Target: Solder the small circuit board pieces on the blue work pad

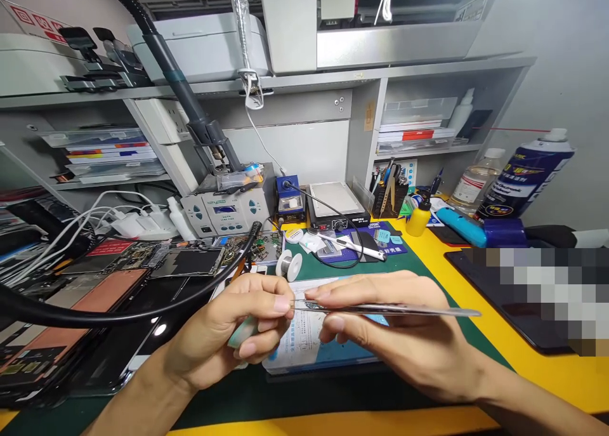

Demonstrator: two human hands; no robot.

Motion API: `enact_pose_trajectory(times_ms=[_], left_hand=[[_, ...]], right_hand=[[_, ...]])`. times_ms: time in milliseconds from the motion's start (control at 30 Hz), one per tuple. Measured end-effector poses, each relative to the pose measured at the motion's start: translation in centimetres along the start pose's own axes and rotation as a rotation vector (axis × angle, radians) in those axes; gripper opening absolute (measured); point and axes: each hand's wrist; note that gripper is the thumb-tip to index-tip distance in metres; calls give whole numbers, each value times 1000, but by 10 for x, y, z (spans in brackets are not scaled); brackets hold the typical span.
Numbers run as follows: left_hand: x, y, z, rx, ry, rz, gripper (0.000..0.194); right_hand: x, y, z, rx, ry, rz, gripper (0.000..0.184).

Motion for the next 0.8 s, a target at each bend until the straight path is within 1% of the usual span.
enact_pose_trajectory(times_ms=[133,233,333,467,567,667,800], left_hand=[[-3,-1,-1,-44,-46,47,10],[-4,-1,-2,-49,-61,64,9],[-3,-1,-3,-48,-56,69,9],[-2,-2,-4,-30,-26,58,9],[-1,-3,-3,-7,2,45,10],[0,-3,-1,10,26,14,11],[0,-2,0,13,43,-33,13]], right_hand=[[2,-5,-5,58,-28,-155,28],[3,-7,-6,91,-9,-185,24],[3,-6,-5,86,9,-154,22],[1,-3,-3,20,39,-44,22],[-1,-1,-1,-20,15,34,27],[-2,0,0,-25,-4,47,31],[-2,-1,0,-29,-3,43,32]])
Point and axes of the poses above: each hand's wrist, its own z-axis away from the middle knuckle, its own x-axis out of the palm, y = z × x, and after that the axes turned 11 degrees about z, right-handed
